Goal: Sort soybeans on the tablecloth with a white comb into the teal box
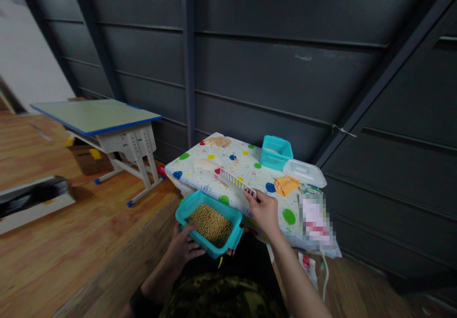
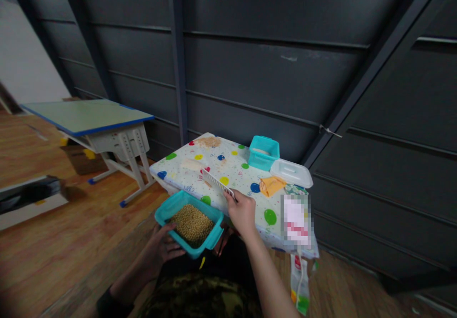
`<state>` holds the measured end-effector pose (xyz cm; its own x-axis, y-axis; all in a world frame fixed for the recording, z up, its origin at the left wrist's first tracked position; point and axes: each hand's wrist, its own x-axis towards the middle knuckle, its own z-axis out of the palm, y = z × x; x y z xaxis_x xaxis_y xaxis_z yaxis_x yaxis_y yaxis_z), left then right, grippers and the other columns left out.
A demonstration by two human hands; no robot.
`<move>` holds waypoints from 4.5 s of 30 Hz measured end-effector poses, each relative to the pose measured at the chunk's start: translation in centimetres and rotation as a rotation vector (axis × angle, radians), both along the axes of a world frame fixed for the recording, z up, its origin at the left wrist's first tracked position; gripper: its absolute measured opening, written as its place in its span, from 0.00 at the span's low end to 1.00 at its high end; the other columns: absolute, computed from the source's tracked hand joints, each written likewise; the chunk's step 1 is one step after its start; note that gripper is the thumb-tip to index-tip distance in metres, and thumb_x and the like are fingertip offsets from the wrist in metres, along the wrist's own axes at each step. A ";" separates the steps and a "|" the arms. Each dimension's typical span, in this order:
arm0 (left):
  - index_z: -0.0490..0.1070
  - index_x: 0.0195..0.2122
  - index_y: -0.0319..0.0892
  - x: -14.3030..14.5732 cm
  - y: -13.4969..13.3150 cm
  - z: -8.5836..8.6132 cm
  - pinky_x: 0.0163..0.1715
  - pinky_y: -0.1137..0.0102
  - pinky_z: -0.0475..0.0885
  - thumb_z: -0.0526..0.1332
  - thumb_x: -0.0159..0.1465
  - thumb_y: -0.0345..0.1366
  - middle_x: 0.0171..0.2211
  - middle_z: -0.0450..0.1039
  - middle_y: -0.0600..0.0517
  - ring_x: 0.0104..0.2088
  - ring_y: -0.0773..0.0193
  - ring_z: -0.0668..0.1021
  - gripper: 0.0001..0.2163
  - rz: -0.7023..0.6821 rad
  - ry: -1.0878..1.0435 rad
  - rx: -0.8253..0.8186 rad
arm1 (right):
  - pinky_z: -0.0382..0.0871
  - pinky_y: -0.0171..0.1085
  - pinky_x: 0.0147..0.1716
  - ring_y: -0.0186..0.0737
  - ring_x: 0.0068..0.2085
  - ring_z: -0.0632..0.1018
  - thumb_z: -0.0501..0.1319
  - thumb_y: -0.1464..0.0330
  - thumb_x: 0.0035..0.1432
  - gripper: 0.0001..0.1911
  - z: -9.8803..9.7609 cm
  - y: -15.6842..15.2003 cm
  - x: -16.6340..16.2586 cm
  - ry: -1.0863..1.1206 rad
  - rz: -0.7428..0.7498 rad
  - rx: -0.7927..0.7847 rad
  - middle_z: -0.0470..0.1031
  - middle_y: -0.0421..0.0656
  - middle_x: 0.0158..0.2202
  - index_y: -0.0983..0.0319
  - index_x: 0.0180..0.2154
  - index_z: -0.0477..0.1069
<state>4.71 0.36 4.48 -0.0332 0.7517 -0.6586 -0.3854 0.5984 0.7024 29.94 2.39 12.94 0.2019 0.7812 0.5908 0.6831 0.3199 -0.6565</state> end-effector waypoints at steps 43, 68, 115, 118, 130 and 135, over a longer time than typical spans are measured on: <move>0.60 0.64 0.58 -0.7 -0.9 -2.0 0.33 0.52 0.83 0.72 0.58 0.46 0.33 0.78 0.52 0.31 0.45 0.87 0.34 0.054 -0.020 -0.012 | 0.53 0.39 0.29 0.41 0.25 0.68 0.66 0.63 0.59 0.16 1.3 20.5 6.3 -0.046 -0.195 -0.155 0.72 0.42 0.20 0.59 0.20 0.71; 0.60 0.63 0.56 -1.7 -0.9 -4.1 0.40 0.48 0.83 0.72 0.57 0.48 0.36 0.80 0.49 0.37 0.42 0.88 0.34 0.028 -0.032 -0.079 | 0.51 0.37 0.26 0.34 0.25 0.58 0.70 0.46 0.48 0.25 0.6 21.0 7.6 0.154 0.100 -0.193 0.59 0.34 0.18 0.59 0.19 0.71; 0.61 0.64 0.55 -1.9 -0.9 -4.3 0.41 0.47 0.84 0.73 0.57 0.44 0.34 0.79 0.52 0.34 0.43 0.88 0.35 0.018 -0.071 -0.052 | 0.68 0.39 0.30 0.41 0.30 0.73 0.76 0.48 0.44 0.24 2.5 18.7 8.6 0.261 0.231 -0.271 0.74 0.40 0.22 0.62 0.26 0.81; 0.60 0.65 0.54 -1.7 -0.9 -4.1 0.43 0.46 0.84 0.72 0.57 0.45 0.34 0.80 0.51 0.35 0.41 0.88 0.36 0.013 -0.057 -0.055 | 0.69 0.39 0.30 0.42 0.30 0.74 0.76 0.48 0.46 0.24 2.3 18.9 8.8 0.259 0.244 -0.246 0.75 0.41 0.23 0.63 0.27 0.82; 0.57 0.69 0.50 -1.9 -1.0 -4.3 0.44 0.43 0.82 0.71 0.60 0.44 0.36 0.82 0.48 0.35 0.40 0.88 0.38 -0.009 -0.056 -0.061 | 0.70 0.40 0.32 0.43 0.32 0.75 0.77 0.46 0.44 0.25 2.1 19.1 9.1 0.250 0.277 -0.310 0.76 0.41 0.24 0.61 0.28 0.82; 0.57 0.70 0.51 -2.0 -0.8 -4.6 0.47 0.44 0.81 0.73 0.59 0.45 0.35 0.81 0.50 0.34 0.43 0.87 0.40 -0.005 -0.101 -0.056 | 0.68 0.39 0.32 0.43 0.32 0.75 0.78 0.46 0.42 0.26 2.3 18.9 9.0 0.260 0.294 -0.336 0.76 0.41 0.24 0.62 0.28 0.81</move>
